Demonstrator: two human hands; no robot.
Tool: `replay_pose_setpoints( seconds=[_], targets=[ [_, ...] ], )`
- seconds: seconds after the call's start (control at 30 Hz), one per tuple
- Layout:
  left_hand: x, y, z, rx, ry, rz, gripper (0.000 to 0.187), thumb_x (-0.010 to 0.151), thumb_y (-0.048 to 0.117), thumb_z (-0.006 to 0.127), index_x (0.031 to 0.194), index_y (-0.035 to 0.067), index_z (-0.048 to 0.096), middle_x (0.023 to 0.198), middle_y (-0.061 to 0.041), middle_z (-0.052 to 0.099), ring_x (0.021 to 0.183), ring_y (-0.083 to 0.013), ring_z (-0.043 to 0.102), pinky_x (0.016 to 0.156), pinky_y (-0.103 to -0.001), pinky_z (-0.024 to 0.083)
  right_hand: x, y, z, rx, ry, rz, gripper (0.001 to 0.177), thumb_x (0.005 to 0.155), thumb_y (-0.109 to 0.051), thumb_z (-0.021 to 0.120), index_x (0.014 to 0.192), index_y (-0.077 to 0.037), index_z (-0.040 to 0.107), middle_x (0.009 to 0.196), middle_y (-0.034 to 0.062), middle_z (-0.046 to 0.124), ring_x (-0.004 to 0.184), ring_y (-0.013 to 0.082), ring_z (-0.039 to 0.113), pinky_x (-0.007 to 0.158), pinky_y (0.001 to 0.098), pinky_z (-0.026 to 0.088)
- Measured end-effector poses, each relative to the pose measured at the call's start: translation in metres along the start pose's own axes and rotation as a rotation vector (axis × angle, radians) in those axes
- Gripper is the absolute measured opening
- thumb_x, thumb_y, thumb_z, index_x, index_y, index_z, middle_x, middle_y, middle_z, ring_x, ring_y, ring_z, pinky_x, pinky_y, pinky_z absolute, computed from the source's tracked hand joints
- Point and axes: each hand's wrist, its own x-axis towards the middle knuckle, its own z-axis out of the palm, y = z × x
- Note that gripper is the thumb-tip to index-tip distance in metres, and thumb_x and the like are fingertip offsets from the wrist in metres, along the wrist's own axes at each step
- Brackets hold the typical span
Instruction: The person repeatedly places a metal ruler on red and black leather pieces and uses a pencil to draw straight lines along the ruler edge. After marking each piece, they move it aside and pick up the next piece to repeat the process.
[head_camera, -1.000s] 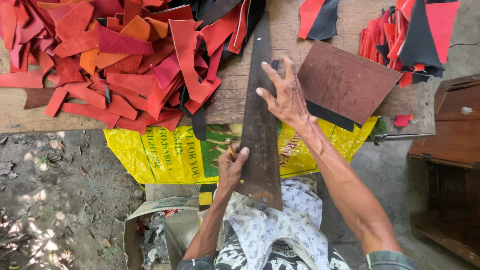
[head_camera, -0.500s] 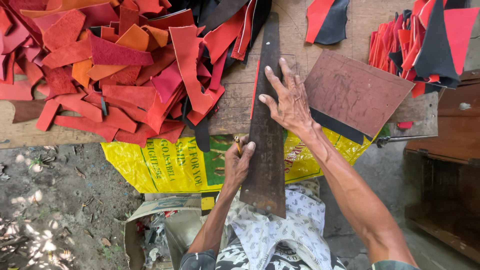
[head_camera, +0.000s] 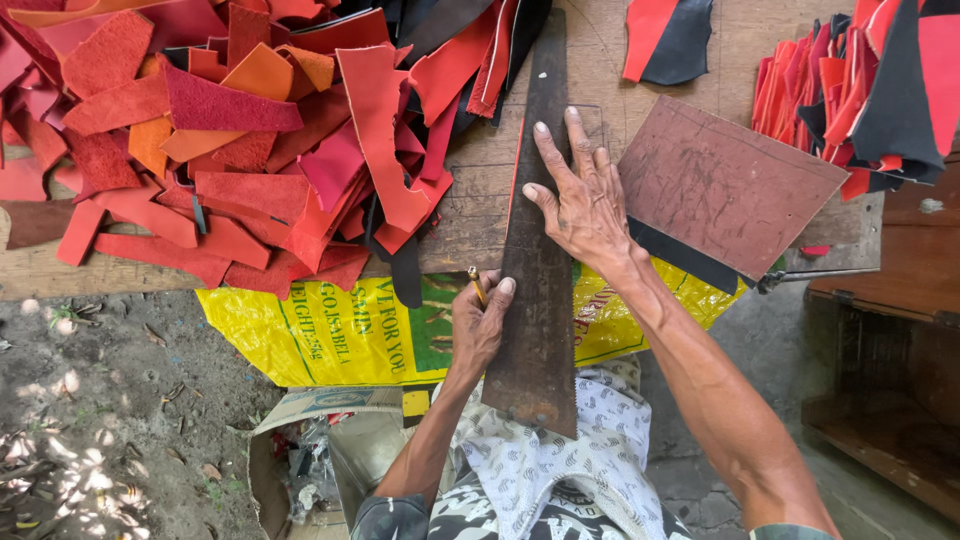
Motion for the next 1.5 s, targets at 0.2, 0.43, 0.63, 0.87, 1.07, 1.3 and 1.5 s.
replay_pose_setpoints(
  seconds=[0.2, 0.43, 0.63, 0.87, 1.07, 1.3, 1.5],
  targets=[
    [-0.003, 0.005, 0.002, -0.045, -0.016, 0.048, 0.021, 0.102, 0.024, 0.066, 0.1, 0.004, 0.068, 0.077, 0.012, 0.049, 0.07, -0.0023, 0.038, 0.061, -0.022, 0.032, 0.0, 0.001, -0.002, 0.011, -0.044, 0.012, 0.072, 0.103, -0.034, 0.067, 0.164, -0.017, 0.033, 0.168, 0.0222, 0.023, 0.133, 0.0468, 0.047, 0.113, 0.0548, 0.04],
    [-0.001, 0.007, 0.002, -0.024, -0.008, 0.048, 0.021, 0.102, 0.024, 0.067, 0.092, 0.005, 0.063, 0.073, 0.01, 0.045, 0.068, -0.0032, 0.037, 0.059, -0.024, 0.031, 0.008, 0.011, -0.019, 0.141, -0.244, -0.01, 0.106, 0.083, -0.053, 0.08, 0.164, -0.015, 0.023, 0.167, 0.029, 0.008, 0.151, 0.0531, 0.02, 0.122, 0.0594, 0.022],
    [-0.003, 0.002, 0.002, -0.011, -0.007, 0.066, 0.022, 0.103, 0.023, 0.068, 0.09, 0.006, 0.062, 0.073, 0.01, 0.043, 0.068, -0.0033, 0.036, 0.06, -0.024, 0.031, 0.009, 0.009, -0.022, 0.146, -0.251, -0.005, 0.118, 0.073, -0.057, 0.086, 0.164, -0.015, 0.024, 0.168, 0.0287, 0.007, 0.15, 0.0557, 0.022, 0.122, 0.0581, 0.024],
    [-0.007, 0.032, -0.008, 0.083, -0.048, 0.105, 0.019, 0.1, 0.021, 0.065, 0.106, 0.003, 0.065, 0.084, 0.008, 0.055, 0.075, -0.0042, 0.048, 0.067, -0.022, 0.042, 0.011, -0.002, -0.027, 0.098, -0.281, 0.055, 0.117, 0.072, -0.054, 0.087, 0.163, -0.015, 0.024, 0.167, 0.027, 0.008, 0.141, 0.0583, 0.032, 0.117, 0.0584, 0.032],
    [-0.021, 0.115, -0.045, 0.49, 0.145, 0.533, 0.021, 0.108, 0.013, 0.05, 0.114, 0.002, 0.066, 0.104, -0.007, 0.062, 0.092, -0.0199, 0.059, 0.08, -0.035, 0.053, 0.014, -0.008, -0.031, 0.067, -0.305, 0.095, 0.115, 0.072, -0.047, 0.087, 0.161, -0.014, 0.024, 0.166, 0.0281, 0.007, 0.135, 0.0603, 0.035, 0.112, 0.0598, 0.035],
    [0.106, 0.135, 0.016, 0.435, 0.069, 0.785, 0.011, 0.101, 0.008, 0.068, 0.11, 0.001, 0.068, 0.105, -0.012, 0.069, 0.097, -0.0231, 0.068, 0.085, -0.032, 0.056, 0.013, -0.01, -0.036, 0.067, -0.237, 0.04, 0.109, 0.072, -0.041, 0.088, 0.16, -0.016, 0.03, 0.162, 0.0297, 0.012, 0.137, 0.0562, 0.036, 0.111, 0.0585, 0.037],
    [0.162, 0.11, 0.036, 0.386, 0.103, 0.666, 0.008, 0.103, 0.008, 0.066, 0.104, 0.0, 0.065, 0.1, -0.011, 0.073, 0.086, -0.0193, 0.075, 0.077, -0.031, 0.061, 0.015, -0.005, -0.035, 0.098, -0.255, 0.057, 0.108, 0.072, -0.041, 0.088, 0.159, -0.013, 0.031, 0.162, 0.0306, 0.012, 0.133, 0.0544, 0.038, 0.107, 0.0591, 0.039]
  ],
)
